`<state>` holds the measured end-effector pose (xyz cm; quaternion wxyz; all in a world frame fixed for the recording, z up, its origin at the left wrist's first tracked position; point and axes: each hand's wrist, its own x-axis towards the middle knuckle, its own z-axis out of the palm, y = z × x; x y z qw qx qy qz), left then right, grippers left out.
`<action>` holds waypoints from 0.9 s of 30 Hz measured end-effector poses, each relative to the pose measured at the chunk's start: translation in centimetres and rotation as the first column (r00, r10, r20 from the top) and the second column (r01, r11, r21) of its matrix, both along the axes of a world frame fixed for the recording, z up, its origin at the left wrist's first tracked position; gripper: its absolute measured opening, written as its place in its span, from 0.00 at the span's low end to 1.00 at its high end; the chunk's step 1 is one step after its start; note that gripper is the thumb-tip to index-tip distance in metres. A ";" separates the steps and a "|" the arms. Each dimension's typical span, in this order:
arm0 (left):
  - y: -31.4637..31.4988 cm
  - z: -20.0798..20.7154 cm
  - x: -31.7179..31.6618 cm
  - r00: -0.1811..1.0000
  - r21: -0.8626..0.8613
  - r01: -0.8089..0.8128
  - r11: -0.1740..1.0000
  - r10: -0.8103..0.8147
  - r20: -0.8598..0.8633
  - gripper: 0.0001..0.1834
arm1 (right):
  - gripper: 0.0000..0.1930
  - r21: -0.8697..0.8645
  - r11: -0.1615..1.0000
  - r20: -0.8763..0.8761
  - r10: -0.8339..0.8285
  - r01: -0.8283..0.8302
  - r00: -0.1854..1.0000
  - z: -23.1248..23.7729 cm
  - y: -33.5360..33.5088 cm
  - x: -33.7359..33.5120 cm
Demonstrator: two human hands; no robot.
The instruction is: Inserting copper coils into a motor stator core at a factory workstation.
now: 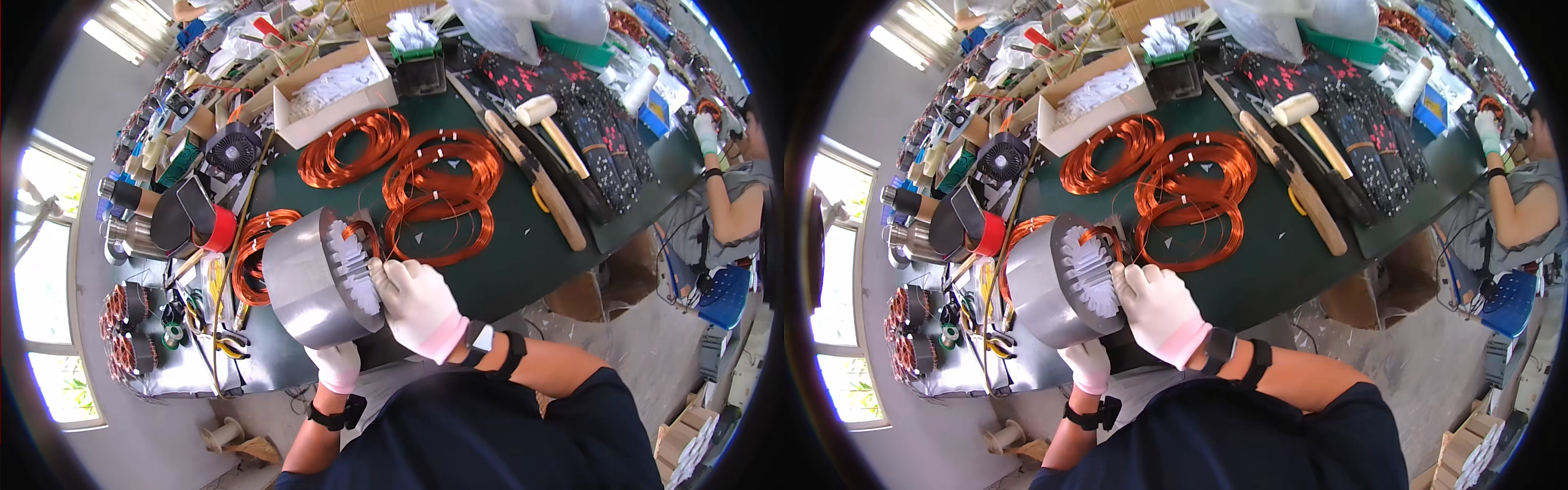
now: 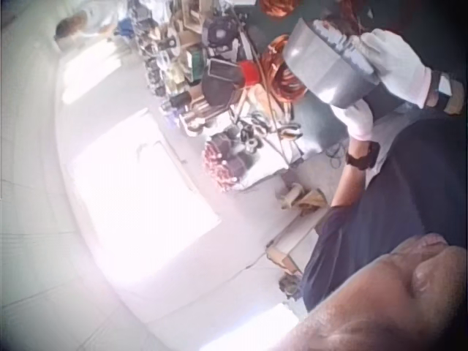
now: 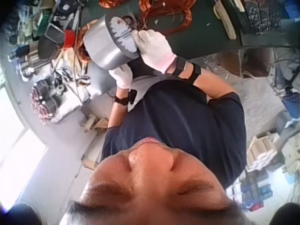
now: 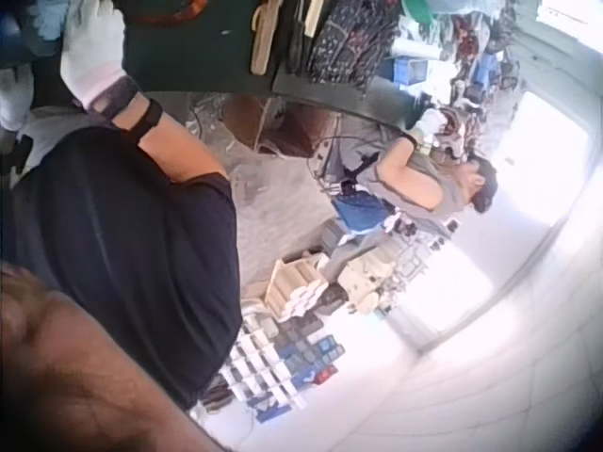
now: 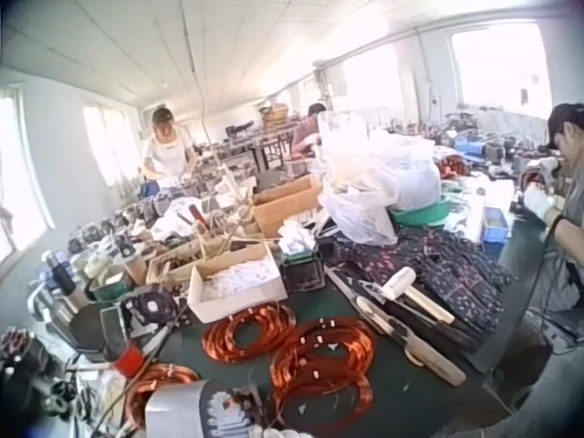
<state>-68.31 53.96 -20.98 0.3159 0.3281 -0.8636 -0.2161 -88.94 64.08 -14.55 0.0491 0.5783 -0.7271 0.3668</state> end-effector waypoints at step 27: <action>0.7 4.0 2.2 0.983 0.016 -0.179 0.984 0.180 -0.041 0.33 | 0.17 0.011 0.983 -0.049 -0.182 0.183 0.982 7.6 -15.5 -32.2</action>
